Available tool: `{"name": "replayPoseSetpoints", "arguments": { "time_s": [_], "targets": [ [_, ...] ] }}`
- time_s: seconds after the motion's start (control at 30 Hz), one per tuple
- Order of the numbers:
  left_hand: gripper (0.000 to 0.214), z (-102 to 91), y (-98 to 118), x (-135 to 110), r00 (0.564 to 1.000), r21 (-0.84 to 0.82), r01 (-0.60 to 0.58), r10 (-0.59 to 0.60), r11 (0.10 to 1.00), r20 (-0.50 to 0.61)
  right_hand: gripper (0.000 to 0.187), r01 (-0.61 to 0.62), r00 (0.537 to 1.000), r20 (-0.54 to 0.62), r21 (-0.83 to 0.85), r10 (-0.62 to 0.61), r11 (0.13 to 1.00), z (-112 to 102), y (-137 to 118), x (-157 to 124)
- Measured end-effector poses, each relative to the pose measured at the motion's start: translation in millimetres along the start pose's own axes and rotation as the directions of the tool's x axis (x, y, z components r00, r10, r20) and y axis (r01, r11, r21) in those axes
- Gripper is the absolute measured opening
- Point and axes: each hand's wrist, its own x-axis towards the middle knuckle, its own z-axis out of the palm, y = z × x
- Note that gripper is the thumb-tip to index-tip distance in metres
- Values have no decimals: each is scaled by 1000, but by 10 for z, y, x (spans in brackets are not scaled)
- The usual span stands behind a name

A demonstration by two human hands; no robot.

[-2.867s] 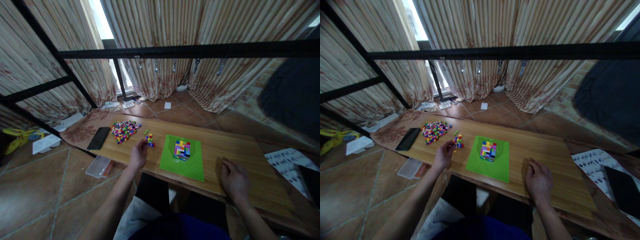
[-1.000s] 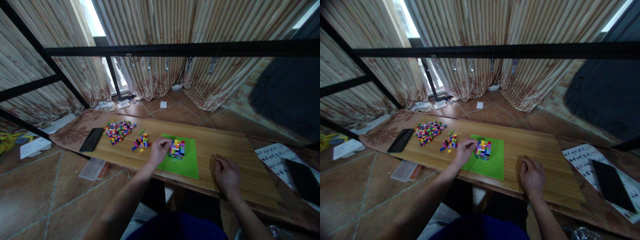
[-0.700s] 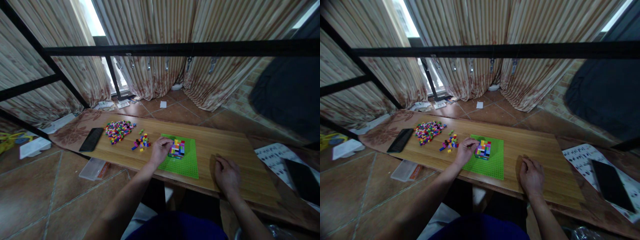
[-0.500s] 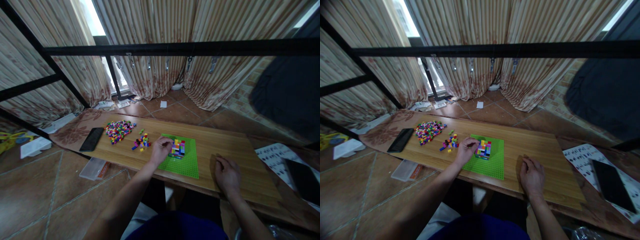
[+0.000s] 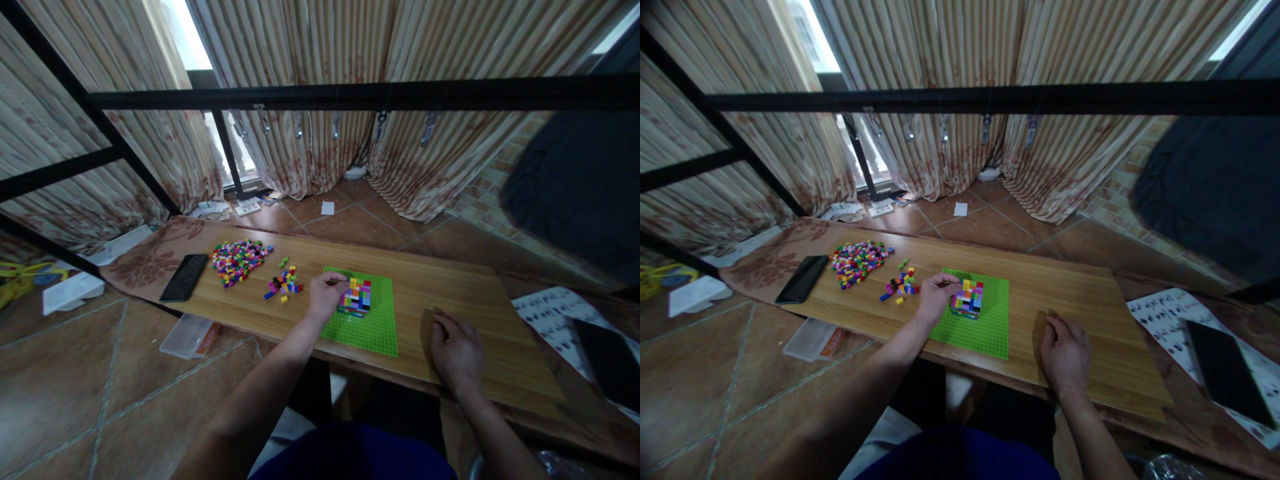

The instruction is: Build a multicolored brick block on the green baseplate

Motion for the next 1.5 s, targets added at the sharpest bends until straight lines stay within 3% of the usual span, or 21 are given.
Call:
{"name": "replayPoseSetpoints", "arguments": {
  "time_s": [0.1, 0.2, 0.47, 0.8, 0.93, 1.07, 1.3, 1.4, 1.5],
  "targets": [
    [12, 50, 45, 2, 987, -156, 151, -156, 976, -24, 34, 6, 1000, -2, -20, -6, 1000, 15, 23, -5],
    [14, 78, 73, -4, 978, -207, 194, -205, 959, -31, 35, 20, 1000, 2, -27, -20, 999, 23, 39, -10],
    [10, 121, 42, -8, 983, -156, 146, -160, 977, -87, 36, 17, 1000, 3, -13, -17, 1000, 19, 31, -14],
    [10, 56, 45, -85, 988, -163, 137, -146, 977, -47, 35, 31, 999, 17, -29, -31, 999, -5, 20, -3],
    [13, -172, 72, -213, 995, -91, 66, -72, 994, -68, 37, 32, 999, 19, -16, -31, 999, -10, 25, 0],
    [10, -581, 13, -378, 993, 80, -22, 32, 997, -117, 39, 23, 999, 30, -30, -22, 999, 2, 52, -2],
    [13, -1323, -39, -604, 967, 460, 34, 87, 887, -239, 36, 57, 997, 56, -49, -54, 997, 30, 130, -12],
    [14, -1452, -7, -597, 960, 582, 38, 132, 812, -247, 38, 58, 998, 44, -62, -55, 996, 26, 126, -14],
    [17, -1464, -13, -534, 961, 661, 37, 154, 750, -228, 41, 65, 997, 46, -83, -62, 994, 9, 111, -14]
  ]
}}
